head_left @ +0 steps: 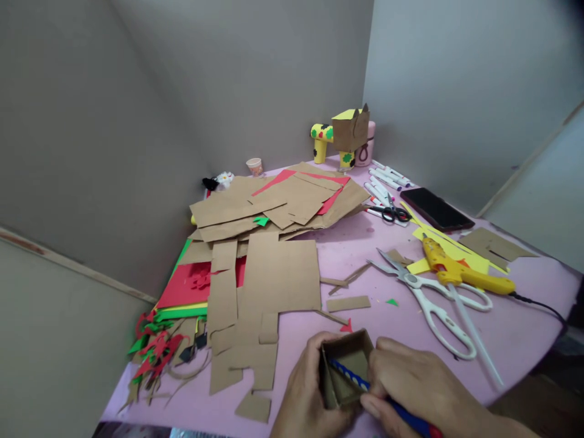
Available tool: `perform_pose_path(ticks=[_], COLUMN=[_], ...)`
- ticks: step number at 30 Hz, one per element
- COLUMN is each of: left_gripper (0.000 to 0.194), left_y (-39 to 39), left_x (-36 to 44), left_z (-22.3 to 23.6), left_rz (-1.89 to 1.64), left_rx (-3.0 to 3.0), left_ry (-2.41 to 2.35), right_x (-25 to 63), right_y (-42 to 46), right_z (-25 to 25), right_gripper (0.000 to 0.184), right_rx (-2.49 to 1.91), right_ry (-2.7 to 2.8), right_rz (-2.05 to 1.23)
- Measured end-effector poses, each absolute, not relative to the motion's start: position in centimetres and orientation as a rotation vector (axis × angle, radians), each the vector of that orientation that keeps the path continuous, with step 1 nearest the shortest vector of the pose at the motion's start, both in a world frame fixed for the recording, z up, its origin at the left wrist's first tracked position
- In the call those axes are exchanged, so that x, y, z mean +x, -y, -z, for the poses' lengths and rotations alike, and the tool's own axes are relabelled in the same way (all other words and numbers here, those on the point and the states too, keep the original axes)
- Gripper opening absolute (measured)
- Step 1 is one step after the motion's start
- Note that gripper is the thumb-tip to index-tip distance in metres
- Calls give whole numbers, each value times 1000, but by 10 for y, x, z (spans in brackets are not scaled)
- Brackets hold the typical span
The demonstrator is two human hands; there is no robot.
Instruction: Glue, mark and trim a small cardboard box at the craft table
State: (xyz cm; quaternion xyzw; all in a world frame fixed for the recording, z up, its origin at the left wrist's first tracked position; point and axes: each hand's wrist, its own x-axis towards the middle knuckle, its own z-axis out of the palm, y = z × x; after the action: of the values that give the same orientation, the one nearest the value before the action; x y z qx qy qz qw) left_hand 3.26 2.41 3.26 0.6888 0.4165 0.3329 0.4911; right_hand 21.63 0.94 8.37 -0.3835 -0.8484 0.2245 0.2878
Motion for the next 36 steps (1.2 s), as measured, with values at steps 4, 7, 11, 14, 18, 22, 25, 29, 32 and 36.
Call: perform_pose_path(ticks=[4, 7, 11, 14, 18, 22, 25, 29, 32, 36], left_gripper=[52, 52, 53, 54, 58, 60, 59, 61, 61, 61], left_y=[-24, -23, -23, -23, -23, -23, -24, -24, -25, -25], left_x=[33, 34, 34, 33, 31, 29, 29, 28, 28, 28], left_z=[-34, -34, -33, -32, -32, -31, -30, -26, -22, -22], left_rz=[-796, -799, -800, -787, -749, -746, -749, -742, -760, -771], left_rx=[1656, 1654, 1648, 1641, 1640, 1649, 1649, 1652, 1644, 1635], left_ry=[-1043, -1053, -1053, -1057, -1089, -1065, -1056, -1052, -1028, -980], right_x=[219, 220, 219, 216, 214, 219, 222, 219, 219, 224], right_y=[-7, -8, -18, -33, -52, -59, -60, -61, -61, -62], right_z=[-92, -103, -111, -113, -114, -115, -116, -119, -120, -122], right_gripper=[17, 18, 24, 29, 32, 29, 28, 30, 31, 30], right_rx=[-1082, -1128, -1209, -1244, -1225, -1293, -1293, -1307, -1325, -1350], right_ry=[2263, 2223, 2090, 2010, 1998, 2000, 2013, 2038, 2052, 2088], right_rz=[-692, -810, -1070, -1211, -1254, -1307, -1330, -1305, -1270, -1210])
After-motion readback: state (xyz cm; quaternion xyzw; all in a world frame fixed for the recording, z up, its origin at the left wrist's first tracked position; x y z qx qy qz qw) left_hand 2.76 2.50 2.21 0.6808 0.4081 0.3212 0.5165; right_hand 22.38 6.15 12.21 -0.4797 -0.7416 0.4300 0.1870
